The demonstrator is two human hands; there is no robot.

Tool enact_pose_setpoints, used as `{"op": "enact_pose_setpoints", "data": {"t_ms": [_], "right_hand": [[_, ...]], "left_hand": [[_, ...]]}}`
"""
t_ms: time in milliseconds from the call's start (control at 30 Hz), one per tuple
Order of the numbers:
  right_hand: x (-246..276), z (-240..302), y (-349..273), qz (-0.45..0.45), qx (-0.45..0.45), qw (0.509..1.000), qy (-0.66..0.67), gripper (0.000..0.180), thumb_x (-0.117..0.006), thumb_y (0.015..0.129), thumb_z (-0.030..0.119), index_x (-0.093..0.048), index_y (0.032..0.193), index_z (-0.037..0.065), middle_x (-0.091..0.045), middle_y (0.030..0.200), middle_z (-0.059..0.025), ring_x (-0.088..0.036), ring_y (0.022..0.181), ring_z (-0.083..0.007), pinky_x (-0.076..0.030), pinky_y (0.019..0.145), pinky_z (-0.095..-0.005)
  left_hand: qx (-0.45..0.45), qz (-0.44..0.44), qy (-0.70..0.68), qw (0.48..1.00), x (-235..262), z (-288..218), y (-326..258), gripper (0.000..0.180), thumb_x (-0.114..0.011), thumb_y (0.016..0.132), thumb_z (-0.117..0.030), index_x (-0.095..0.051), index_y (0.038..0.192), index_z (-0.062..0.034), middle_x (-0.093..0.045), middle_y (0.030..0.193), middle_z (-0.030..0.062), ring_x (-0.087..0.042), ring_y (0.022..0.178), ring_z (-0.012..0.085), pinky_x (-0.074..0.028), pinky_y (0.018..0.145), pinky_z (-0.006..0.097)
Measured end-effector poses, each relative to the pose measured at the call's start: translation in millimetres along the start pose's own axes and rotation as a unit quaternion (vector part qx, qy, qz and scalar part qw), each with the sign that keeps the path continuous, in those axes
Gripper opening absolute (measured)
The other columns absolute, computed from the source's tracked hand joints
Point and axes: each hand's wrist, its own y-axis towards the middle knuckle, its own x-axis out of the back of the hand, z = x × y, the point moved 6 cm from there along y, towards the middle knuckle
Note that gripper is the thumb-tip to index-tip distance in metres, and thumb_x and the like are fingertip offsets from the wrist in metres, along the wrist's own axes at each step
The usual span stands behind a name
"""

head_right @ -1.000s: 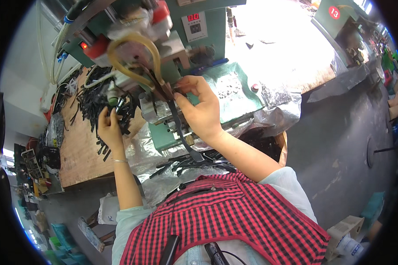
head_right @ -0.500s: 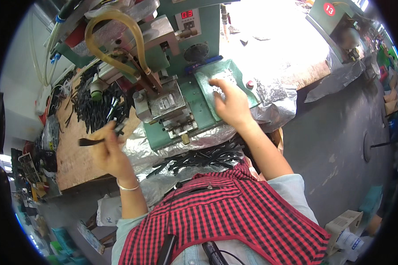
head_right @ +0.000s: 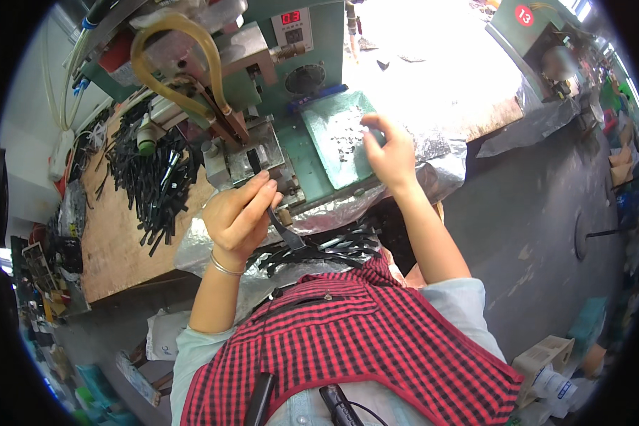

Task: The person repeatedly picks black cable pieces and small metallic components from a tray, inserts them into a machine, and removes the assembled units. The process is continuous and repetitive throughout the clip.

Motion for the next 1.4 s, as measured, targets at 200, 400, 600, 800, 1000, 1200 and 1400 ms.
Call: {"op": "enact_pose_setpoints", "data": {"t_ms": [200,400,600,800,1000,1200,1400], "right_hand": [[-13,13,-25,0.078,0.027,0.983,-0.165,0.014,-0.081,0.081,0.018,-0.075,0.090,0.010,-0.070,0.095,-0.0118,-0.068,0.097,-0.0348,-0.054,0.085,-0.0457],[-49,8,-7,-0.001,0.120,0.960,-0.252,0.013,-0.076,0.085,0.016,-0.071,0.094,0.008,-0.071,0.092,-0.0125,-0.069,0.090,-0.0361,-0.054,0.081,-0.0469],[-19,6,-19,-0.024,-0.012,1.000,-0.011,0.019,-0.069,0.097,0.006,-0.073,0.115,0.001,-0.077,0.100,-0.0084,-0.073,0.091,-0.0160,-0.055,0.087,-0.0297],[-34,42,-7,0.000,0.027,0.997,0.066,0.015,-0.072,0.096,0.005,-0.075,0.110,0.000,-0.077,0.099,-0.0082,-0.072,0.090,-0.0158,-0.055,0.085,-0.0291],[-37,31,-17,-0.015,0.034,0.999,0.030,0.018,-0.073,0.091,0.003,-0.076,0.109,0.002,-0.076,0.095,-0.0100,-0.072,0.085,-0.0199,-0.055,0.082,-0.0324],[44,10,-59,-0.103,0.056,0.988,-0.096,0.014,-0.070,0.092,-0.001,-0.076,0.104,0.002,-0.075,0.098,-0.0113,-0.072,0.092,-0.0242,-0.054,0.086,-0.0343],[51,11,-68,-0.097,0.011,0.995,-0.028,0.014,-0.070,0.092,-0.002,-0.075,0.104,-0.001,-0.075,0.098,-0.0114,-0.071,0.093,-0.0244,-0.053,0.086,-0.0335]], "left_hand": [[0.033,0.019,-0.015,0.999,4,-1,-1,0.031,-0.088,0.074,0.001,-0.079,0.103,-0.0044,-0.079,0.105,0.0130,-0.075,0.076,0.0226,-0.058,0.062,0.030],[0.195,0.061,-0.101,0.974,13,-12,-15,0.042,-0.086,0.079,-0.001,-0.075,0.120,-0.0025,-0.076,0.122,0.0190,-0.078,0.099,0.0277,-0.063,0.080,0.033],[0.179,-0.004,0.212,0.961,104,-12,-67,0.023,-0.077,0.086,0.003,-0.078,0.107,-0.0058,-0.079,0.101,0.0105,-0.068,0.071,0.0200,-0.055,0.067,0.032],[0.242,0.008,0.273,0.931,131,128,-37,0.012,-0.073,0.085,0.000,-0.076,0.095,-0.0071,-0.072,0.100,0.0067,-0.063,0.092,0.0284,-0.048,0.083,0.038],[0.281,0.283,0.491,0.775,42,227,-138,0.008,-0.071,0.077,-0.011,-0.078,0.079,-0.0107,-0.062,0.098,0.0066,-0.056,0.101,0.0296,-0.042,0.086,0.043],[0.309,0.219,0.390,0.839,57,185,-134,0.010,-0.080,0.078,-0.018,-0.083,0.085,-0.0102,-0.066,0.091,0.0062,-0.060,0.094,0.0294,-0.047,0.081,0.044],[0.429,-0.103,0.138,0.887,108,164,-133,0.009,-0.077,0.093,-0.008,-0.078,0.098,-0.0005,-0.071,0.090,0.0062,-0.066,0.080,0.0167,-0.051,0.073,0.029]]}}
